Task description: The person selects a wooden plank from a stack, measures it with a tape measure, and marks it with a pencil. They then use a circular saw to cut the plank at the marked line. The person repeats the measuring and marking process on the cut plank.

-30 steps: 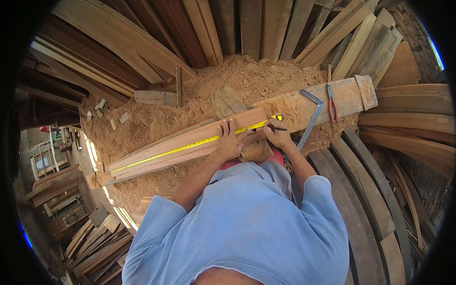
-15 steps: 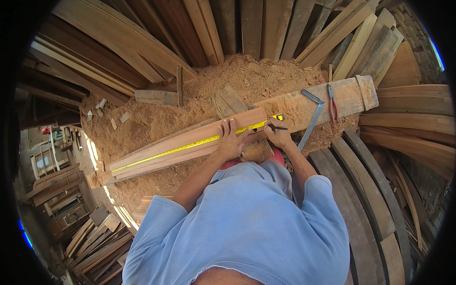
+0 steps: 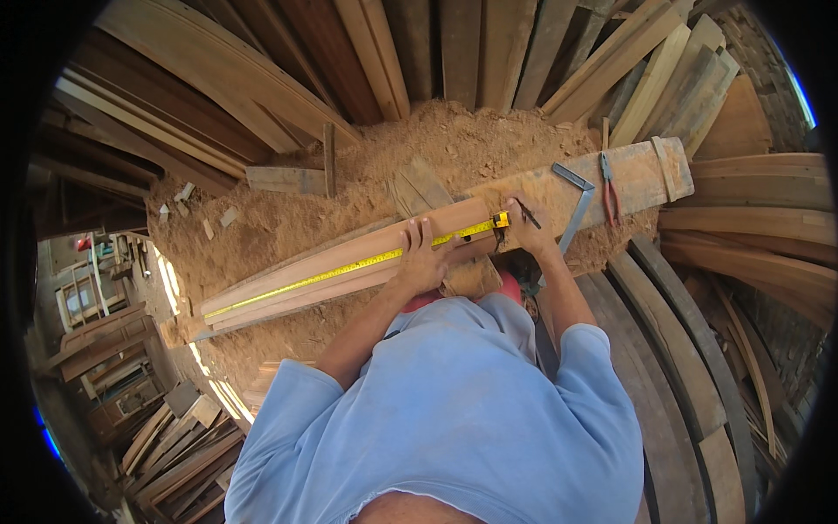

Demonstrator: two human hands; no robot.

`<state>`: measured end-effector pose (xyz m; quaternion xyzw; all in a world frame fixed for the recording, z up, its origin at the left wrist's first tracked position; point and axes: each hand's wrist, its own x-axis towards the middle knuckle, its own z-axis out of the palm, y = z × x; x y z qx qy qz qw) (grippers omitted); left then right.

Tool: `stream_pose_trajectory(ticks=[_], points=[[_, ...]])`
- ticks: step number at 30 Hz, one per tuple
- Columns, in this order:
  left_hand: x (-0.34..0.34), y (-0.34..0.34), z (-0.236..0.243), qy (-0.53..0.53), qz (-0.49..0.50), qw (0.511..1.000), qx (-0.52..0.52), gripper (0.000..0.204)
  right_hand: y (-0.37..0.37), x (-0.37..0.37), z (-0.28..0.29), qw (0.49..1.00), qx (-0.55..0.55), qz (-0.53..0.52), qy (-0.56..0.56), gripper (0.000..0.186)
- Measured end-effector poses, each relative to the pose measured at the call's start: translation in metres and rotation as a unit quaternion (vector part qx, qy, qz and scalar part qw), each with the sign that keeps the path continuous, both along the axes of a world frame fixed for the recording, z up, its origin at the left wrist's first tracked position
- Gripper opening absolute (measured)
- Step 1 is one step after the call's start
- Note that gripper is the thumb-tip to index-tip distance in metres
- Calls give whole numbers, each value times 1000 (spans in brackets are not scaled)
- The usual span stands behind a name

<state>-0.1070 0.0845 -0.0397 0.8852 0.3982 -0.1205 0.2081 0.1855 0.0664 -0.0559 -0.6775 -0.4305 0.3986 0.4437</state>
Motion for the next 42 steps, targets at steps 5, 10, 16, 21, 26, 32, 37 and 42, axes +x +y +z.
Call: stream_pose_trajectory(ticks=[5,10,16,21,26,32,37,42], points=[[3,3,14,-1,-5,1000,-20,76,17,46,-26,949,-120,231,-180,46],[3,4,15,11,-6,1000,-26,77,27,49,-50,924,-213,288,-132,54],[2,4,16,8,0,999,-33,75,28,55,-43,878,-269,360,-166,64],[-30,-1,4,-129,37,990,-34,51,23,18,1,809,-342,394,-272,69],[-65,-5,36,-5,51,958,-282,28,-13,-26,57,776,-319,511,-188,59],[-111,-18,42,43,60,900,-430,37,-64,-88,25,797,-298,501,-162,58],[-131,-13,34,55,53,895,-439,41,-48,-104,55,827,-269,468,-160,57],[-144,15,51,134,105,869,-464,44,-45,-112,41,843,-293,419,-167,72]])
